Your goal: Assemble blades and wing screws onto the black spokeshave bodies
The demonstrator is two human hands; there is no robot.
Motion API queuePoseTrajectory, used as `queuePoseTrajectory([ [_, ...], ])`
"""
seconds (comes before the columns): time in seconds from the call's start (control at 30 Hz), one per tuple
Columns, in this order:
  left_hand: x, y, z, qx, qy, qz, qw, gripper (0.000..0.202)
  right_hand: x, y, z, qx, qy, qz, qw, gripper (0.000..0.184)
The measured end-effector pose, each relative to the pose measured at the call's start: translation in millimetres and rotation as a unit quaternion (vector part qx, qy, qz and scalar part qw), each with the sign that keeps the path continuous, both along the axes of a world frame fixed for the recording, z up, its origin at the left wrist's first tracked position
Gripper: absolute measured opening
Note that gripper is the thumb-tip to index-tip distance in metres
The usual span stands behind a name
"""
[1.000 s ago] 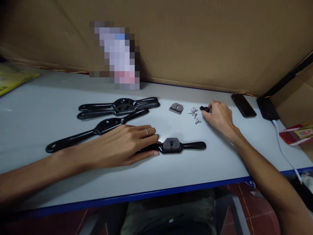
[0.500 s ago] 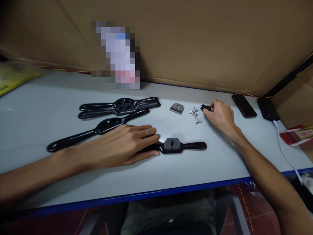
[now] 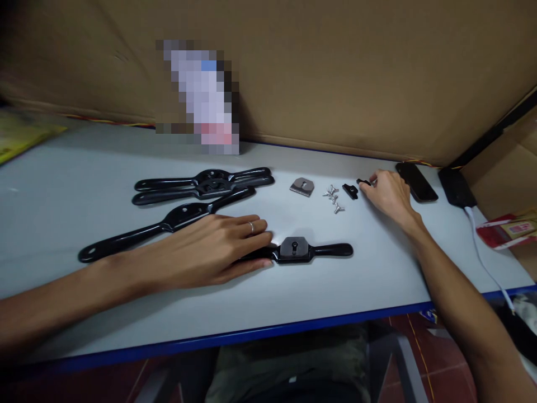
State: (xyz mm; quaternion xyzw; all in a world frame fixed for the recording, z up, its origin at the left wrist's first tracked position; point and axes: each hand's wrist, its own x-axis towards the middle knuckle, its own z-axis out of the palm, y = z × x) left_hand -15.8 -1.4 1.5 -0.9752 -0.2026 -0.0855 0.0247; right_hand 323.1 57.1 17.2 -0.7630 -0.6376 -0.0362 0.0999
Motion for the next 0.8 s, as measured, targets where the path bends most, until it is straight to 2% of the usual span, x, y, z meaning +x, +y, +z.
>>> queuePoseTrajectory([
  [0.13,-0.1,-0.4,0.4,0.002,0.003,0.002,1.0,0.032,-10.7,-7.8,7.9,0.019,0.01,0.025,0.999,0.036],
  [0.3,0.2,-1.1,1.7,0.004,0.004,0.0,1.0,0.029,-23.2,-17.2,9.6,-0.032,-0.022,0.08,0.996,0.035],
  [0.5,0.3,-0.3,0.6,-0.002,0.005,0.003,1.0,0.03,-25.8,-14.4,1.8,-0.04,0.001,0.065,0.997,0.024],
  [0.7,0.4,-0.1,0.6,-0.005,-0.002,0.0,1.0,0.031,-22.1,-10.6,-3.9,-0.042,0.049,0.075,0.995,0.032],
  [0.8,0.4,-0.4,2.0,-0.004,0.0,0.001,1.0,0.031,-21.9,-10.9,-3.5,-0.039,0.045,0.085,0.995,0.026],
])
